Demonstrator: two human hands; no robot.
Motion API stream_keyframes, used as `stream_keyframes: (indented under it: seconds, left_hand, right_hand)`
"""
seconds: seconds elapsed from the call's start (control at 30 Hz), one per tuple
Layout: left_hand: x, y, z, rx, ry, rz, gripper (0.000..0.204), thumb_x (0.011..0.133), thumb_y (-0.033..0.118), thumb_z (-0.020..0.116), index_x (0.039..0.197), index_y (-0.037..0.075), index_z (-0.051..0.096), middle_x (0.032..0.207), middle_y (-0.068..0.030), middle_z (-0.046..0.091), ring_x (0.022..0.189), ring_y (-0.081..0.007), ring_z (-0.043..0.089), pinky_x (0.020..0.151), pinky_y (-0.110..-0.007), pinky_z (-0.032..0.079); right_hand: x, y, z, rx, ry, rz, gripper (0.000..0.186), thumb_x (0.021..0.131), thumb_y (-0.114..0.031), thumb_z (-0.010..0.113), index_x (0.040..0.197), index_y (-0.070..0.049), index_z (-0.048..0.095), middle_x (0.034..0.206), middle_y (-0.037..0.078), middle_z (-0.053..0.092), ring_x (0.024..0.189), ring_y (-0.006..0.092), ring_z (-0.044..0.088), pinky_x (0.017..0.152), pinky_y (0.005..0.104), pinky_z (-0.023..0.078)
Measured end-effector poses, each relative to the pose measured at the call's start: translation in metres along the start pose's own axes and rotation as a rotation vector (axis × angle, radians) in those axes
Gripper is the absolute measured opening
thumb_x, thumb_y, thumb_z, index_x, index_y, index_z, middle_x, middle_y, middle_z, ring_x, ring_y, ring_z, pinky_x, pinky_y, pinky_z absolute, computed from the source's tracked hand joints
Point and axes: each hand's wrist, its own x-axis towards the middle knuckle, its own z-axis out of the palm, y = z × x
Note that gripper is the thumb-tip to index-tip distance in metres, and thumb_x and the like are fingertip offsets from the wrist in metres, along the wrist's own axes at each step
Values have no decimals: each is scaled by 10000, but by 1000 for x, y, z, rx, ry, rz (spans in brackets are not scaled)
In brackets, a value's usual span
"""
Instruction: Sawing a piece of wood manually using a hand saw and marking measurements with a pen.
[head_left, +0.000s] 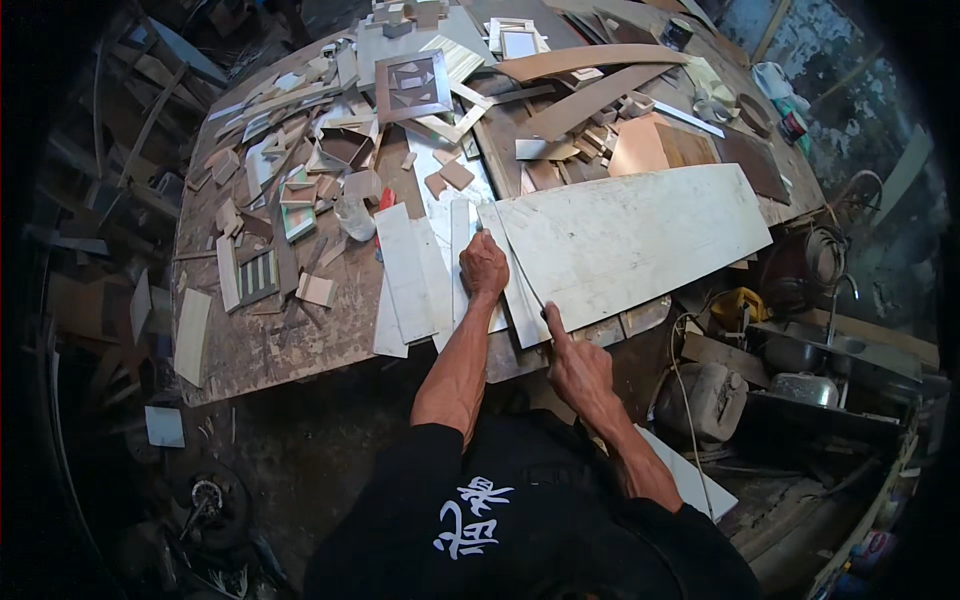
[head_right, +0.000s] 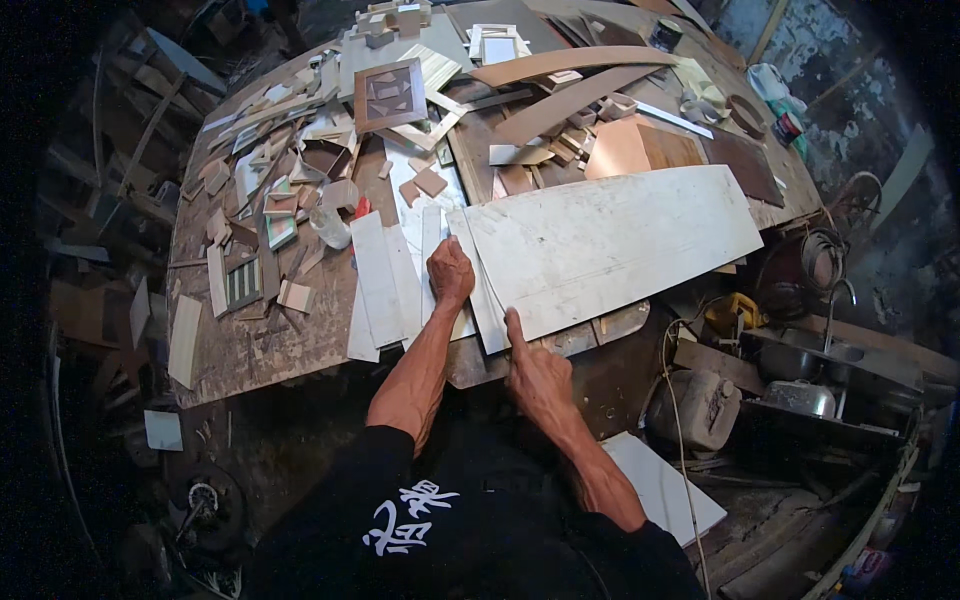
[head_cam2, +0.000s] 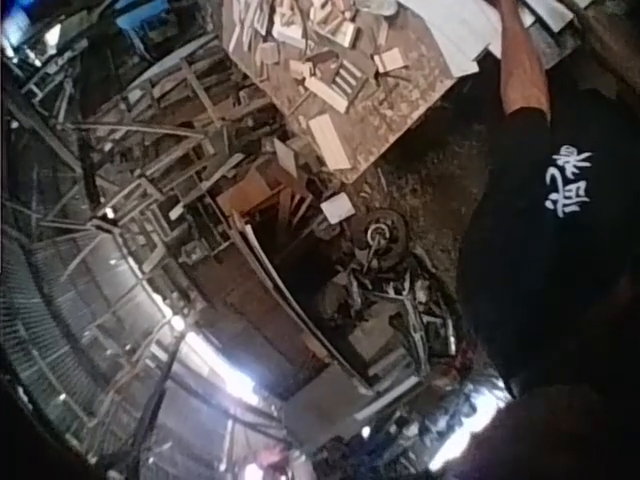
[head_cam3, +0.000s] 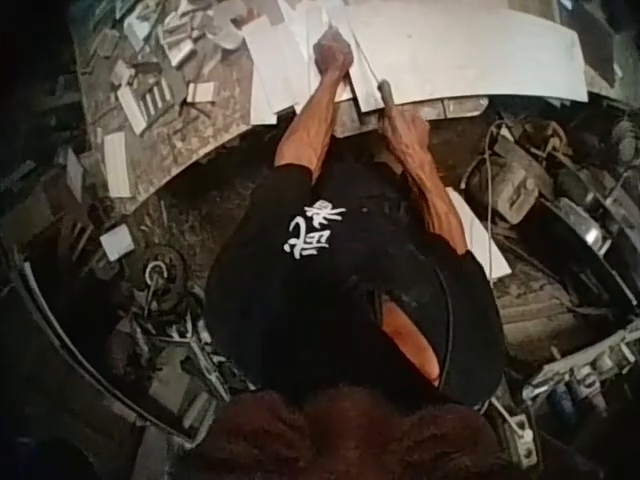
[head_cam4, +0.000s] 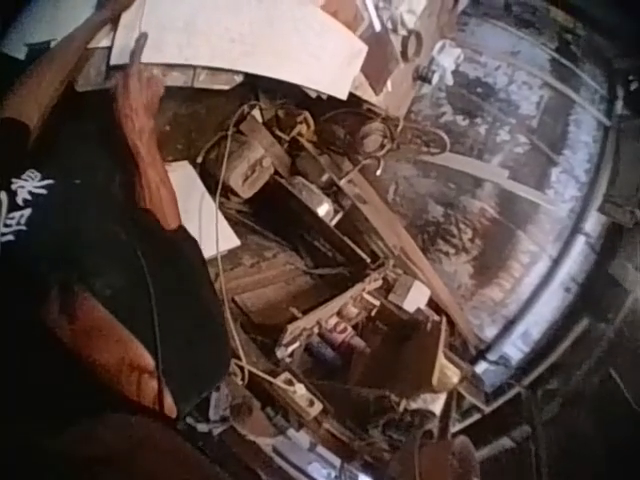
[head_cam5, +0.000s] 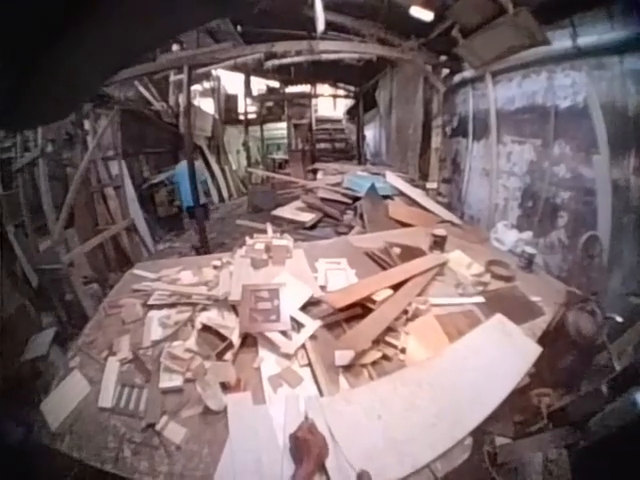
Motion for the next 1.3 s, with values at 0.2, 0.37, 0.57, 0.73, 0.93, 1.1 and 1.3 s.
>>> stream_keyframes:
  seconds: [0.2,0.37,0.57,0.73,0.93,1.1,1.3]
  left_hand:
    - [2,5,7,0,-25,80,318,915,217,428,711,5,549,657,-249,571,641,-451,548,580,-523,396]
    - [2,-1,0,0,19,52,305,915,199,429,709,5,543,646,-249,561,635,-454,542,572,-520,389]
    - [-2,4,8,-39,-20,111,298,915,199,430,714,7,537,645,-250,553,644,-454,540,571,-522,385]
    - [1,-2,2,-10,3,51,310,921,207,424,711,6,532,658,-251,565,654,-458,543,587,-528,389]
    - [2,8,6,14,-15,70,346,927,196,417,678,-16,530,662,-252,548,637,-447,536,567,-499,399]
    - [0,1,0,4,24,66,355,932,200,413,674,-13,530,656,-249,555,630,-444,544,564,-498,408]
    - [1,9,8,-19,14,92,309,917,199,429,693,13,533,617,-245,554,597,-446,541,555,-520,389]
  right_hand:
    - [56,10,16,11,127,-22,602,827,-108,440,1403,-54,271,643,239,591,565,413,582,512,501,439]
    - [5,2,-1,-32,-10,0,638,812,-104,460,1414,-73,252,604,241,583,525,401,578,490,504,433]
    - [58,3,2,68,62,35,588,801,-92,430,1380,-111,332,663,258,595,614,428,592,570,513,443]
    - [4,-5,-12,-20,-56,29,631,795,-84,432,1409,-123,294,642,253,588,585,428,583,554,516,433]
    - [63,2,7,34,126,-6,600,825,-126,426,1406,-148,278,674,261,593,612,430,584,550,525,436]
    - [1,10,4,16,81,-30,570,834,-124,417,1388,-111,287,673,239,599,595,430,574,535,519,431]
    - [57,11,20,6,153,-22,618,806,-97,444,1401,-128,279,662,238,600,597,424,585,519,515,430]
